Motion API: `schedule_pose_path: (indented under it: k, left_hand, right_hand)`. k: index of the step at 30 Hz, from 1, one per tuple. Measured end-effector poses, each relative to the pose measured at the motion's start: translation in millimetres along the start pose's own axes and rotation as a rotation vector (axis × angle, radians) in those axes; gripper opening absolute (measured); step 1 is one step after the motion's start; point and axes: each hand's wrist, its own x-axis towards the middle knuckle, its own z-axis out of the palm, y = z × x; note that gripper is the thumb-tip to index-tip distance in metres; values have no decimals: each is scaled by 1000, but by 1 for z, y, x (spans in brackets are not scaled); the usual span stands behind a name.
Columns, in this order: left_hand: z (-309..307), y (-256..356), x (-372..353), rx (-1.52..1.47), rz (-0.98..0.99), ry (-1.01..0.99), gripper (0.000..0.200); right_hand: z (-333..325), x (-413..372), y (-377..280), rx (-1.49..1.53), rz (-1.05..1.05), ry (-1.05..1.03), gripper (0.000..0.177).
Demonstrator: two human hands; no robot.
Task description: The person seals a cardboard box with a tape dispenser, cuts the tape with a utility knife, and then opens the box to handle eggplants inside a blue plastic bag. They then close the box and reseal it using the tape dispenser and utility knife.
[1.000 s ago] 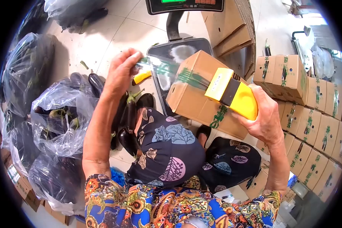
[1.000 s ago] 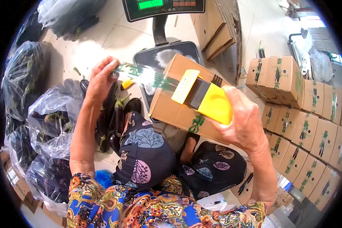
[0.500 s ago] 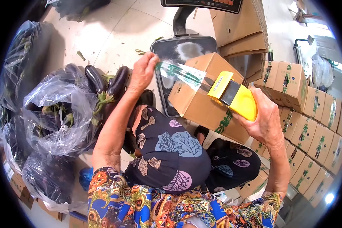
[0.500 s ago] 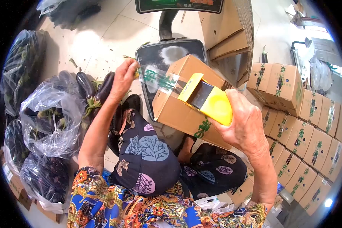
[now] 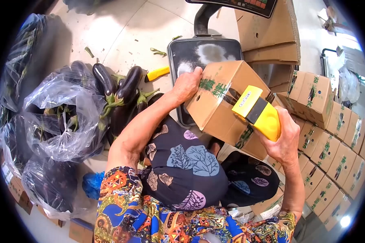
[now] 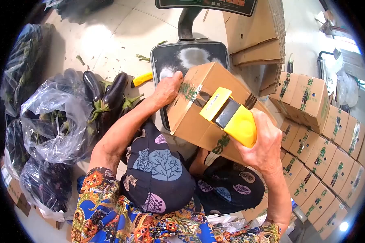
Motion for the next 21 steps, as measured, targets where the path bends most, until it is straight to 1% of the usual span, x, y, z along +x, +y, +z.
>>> schedule_pose_path:
  k: [3,6,7,8,9,12,13,15,17,18,19,20,21]
  left_hand:
    - [-12,3,5,165,105,-46,18]
    - [-19,28,22,-455,-110,206,32]
    - [-11,47,26,-617,-226,285,38]
    - [4,33,24,-519,-62,277,39]
    - [2,29,30,-410,122,276,41]
    - [-7,34,34,-290,-193,181,46]
    - [-22,59,34,-359,-123,220,45]
    - [-64,122,20,-493,-4,272,44]
    - [-63,147,14,-244,129,228,50]
    - [-49,147,14,-151,181,206,51]
    - [-53,149,19,-130,154,176,51]
    - [-56,152,19,-39,88,135,52]
    - [-60,159,18,52,22,95,52]
  right_hand:
    - [1,0,1,15,-11,6,49]
    - [1,-2,5,35,-24,26,50]
    - [1,-2,5,56,-13,25,51]
    - [2,-3,5,55,15,21,51]
    - [2,0,9,60,1,25,52]
    - [4,-5,14,96,-52,57,52]
    - [4,-6,15,104,-70,73,52]
    - [3,-8,14,134,-37,73,51]
    - [4,-7,16,153,-50,75,52]
    - [5,-7,18,153,-52,69,52]
    - [4,-9,21,151,-46,65,51]
    - [4,-9,22,165,-46,70,52]
    - [-1,-9,22,141,-60,27,53]
